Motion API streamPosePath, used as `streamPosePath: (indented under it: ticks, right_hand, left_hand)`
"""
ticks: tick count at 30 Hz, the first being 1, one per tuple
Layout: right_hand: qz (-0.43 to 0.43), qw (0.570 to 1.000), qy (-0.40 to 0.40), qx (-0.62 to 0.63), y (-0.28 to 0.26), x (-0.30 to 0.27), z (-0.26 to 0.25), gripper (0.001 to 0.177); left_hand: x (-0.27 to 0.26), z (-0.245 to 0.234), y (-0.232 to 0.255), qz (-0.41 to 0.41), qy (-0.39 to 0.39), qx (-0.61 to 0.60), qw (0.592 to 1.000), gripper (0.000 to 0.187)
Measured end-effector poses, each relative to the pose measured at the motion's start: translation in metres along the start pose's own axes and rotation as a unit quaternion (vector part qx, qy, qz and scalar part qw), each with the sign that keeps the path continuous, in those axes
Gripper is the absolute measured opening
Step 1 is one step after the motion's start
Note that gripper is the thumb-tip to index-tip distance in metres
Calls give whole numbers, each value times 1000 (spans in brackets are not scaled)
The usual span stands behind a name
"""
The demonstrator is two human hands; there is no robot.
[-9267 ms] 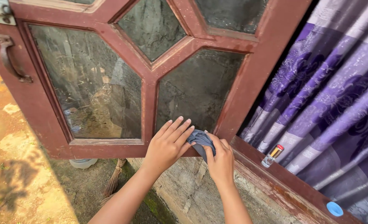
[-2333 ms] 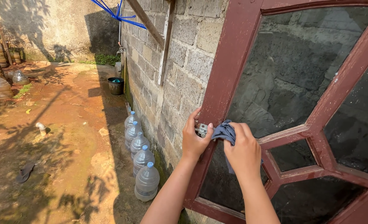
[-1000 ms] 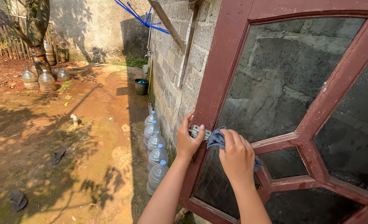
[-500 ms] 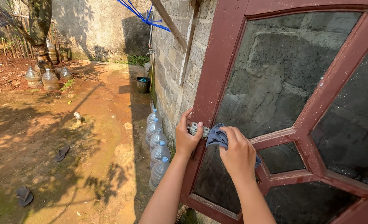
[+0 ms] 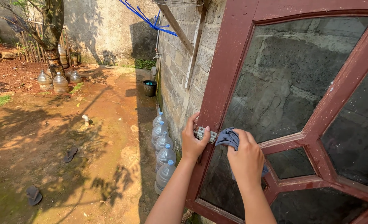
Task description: Cleaning a wooden window frame and glass pane using a cleaning solution and a cloth.
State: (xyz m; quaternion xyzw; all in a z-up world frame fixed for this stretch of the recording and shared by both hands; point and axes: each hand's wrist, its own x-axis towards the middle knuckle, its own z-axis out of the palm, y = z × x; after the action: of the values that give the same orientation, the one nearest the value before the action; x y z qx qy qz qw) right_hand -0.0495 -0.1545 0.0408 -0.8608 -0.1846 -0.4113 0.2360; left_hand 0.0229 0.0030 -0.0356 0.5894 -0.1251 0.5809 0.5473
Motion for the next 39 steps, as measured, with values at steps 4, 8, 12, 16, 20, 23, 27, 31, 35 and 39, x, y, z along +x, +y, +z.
streamPosePath:
  ticks: [4,8,12,16,20,23,27,31,35,39]
  right_hand:
    - [-16,1000,-8,23,-2,2,20,35]
    - [-32,996,23,74,-7,1,28,34]
    - [-42,993,57,99,-10,4,28,34]
    - [-64,990,88,92,-16,17,22,34]
    - [-58,992,96,60,-19,32,19,32]
    - [-74,988,125,51,-19,50,14,28]
    - [-113,978,167,56,-27,67,1,29]
    - [-113,983,145,9,-24,60,10,30]
    - [-106,987,117,6,-19,48,22,28]
    - [-84,993,87,0,-17,34,28,26]
  left_hand:
    - [-2,0,0,-11,1,37,999,56]
    - [-1,-1,-1,-22,-2,12,1000,57]
    - [-1,2,-6,-30,-6,15,999,58]
    - [1,2,-7,-58,-13,3,998,58]
    - [0,3,-10,-26,-7,18,999,58]
    - [-1,3,-10,-2,0,14,1000,58]
    - [-1,1,-5,-102,-28,12,994,59]
    - [-1,2,-7,0,3,21,1000,57]
    - [-1,2,-8,-17,-4,8,1000,57]
    - [-2,4,-10,-1,0,10,1000,56]
